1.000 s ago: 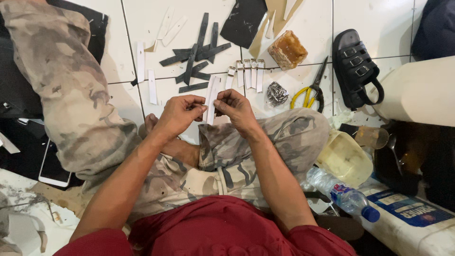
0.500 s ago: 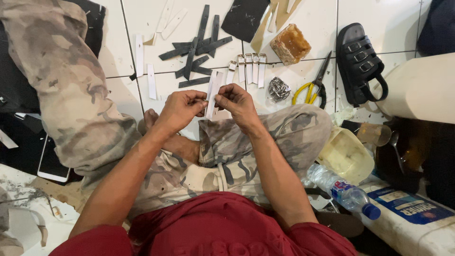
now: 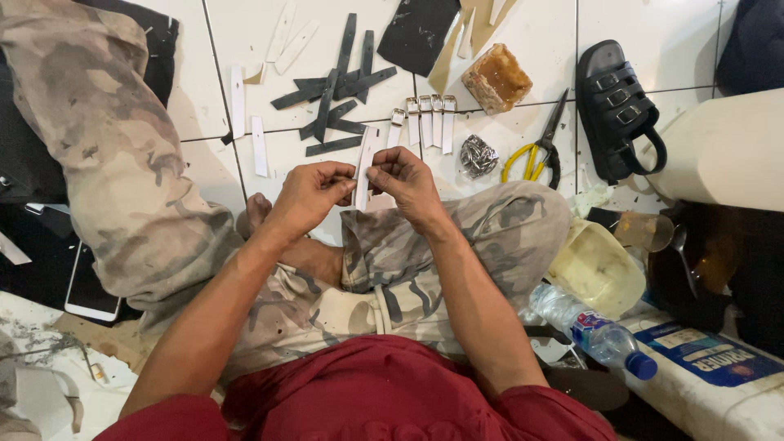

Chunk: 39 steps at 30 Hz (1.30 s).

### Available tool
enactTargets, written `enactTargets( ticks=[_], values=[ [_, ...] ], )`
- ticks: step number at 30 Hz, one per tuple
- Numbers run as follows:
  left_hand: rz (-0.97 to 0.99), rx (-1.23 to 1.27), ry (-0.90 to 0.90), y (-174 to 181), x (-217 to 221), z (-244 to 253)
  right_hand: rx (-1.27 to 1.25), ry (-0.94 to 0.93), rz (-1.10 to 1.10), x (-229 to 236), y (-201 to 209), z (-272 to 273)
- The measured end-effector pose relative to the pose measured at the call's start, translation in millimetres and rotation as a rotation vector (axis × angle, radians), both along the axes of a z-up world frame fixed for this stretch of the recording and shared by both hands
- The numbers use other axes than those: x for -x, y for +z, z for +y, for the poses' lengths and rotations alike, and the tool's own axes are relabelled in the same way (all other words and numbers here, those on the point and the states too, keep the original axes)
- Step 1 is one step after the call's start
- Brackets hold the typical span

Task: The person sits on the floor and assembles small metal buckles onto white plastic strips. They pick up a buckle and a strip, thread the strip through the buckle, and then place the assembled item on the floor. This process is repeated multiple times.

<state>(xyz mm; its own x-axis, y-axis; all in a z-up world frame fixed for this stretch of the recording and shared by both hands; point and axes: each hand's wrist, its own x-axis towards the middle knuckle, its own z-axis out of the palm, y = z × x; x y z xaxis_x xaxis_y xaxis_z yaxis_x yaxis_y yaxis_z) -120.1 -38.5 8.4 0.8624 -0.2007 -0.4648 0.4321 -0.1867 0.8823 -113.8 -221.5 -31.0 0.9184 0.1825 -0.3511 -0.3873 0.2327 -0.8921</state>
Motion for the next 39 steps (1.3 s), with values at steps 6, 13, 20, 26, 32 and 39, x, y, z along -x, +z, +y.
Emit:
enactTargets(
  ticks=[6, 13, 20, 26, 32, 39],
  values=[
    [0.010, -0.023, -0.013, 1.7, 0.5, -0.6, -0.020, 0.010, 0.004, 0.6, -4.0, -0.5],
    [0.055, 0.032, 0.052, -1.7, -0.3, 4.9, 0.006, 0.000, -0.003, 0.2, 1.3, -1.8],
    [0.074, 0.148, 0.138, -27.3, 2.3, 31.3, -0.005, -0.046, 0.003, 0.2, -17.1, -4.1],
    [0.032, 0.130, 0.184, -51.4, -0.3, 60.8, 0.013, -0.053, 0.031, 0.7, -21.0, -5.1],
    [-0.169, -0.187, 0.299, -68.0, -33.9, 125.1, 0.022, -0.065, 0.021, -0.6, -26.7, -3.0],
    [-0.180, -0.666, 0.392, -110.1, -71.5, 170.7, 0.056, -0.047, 0.036, 0.0, -22.8, 1.0]
  ],
)
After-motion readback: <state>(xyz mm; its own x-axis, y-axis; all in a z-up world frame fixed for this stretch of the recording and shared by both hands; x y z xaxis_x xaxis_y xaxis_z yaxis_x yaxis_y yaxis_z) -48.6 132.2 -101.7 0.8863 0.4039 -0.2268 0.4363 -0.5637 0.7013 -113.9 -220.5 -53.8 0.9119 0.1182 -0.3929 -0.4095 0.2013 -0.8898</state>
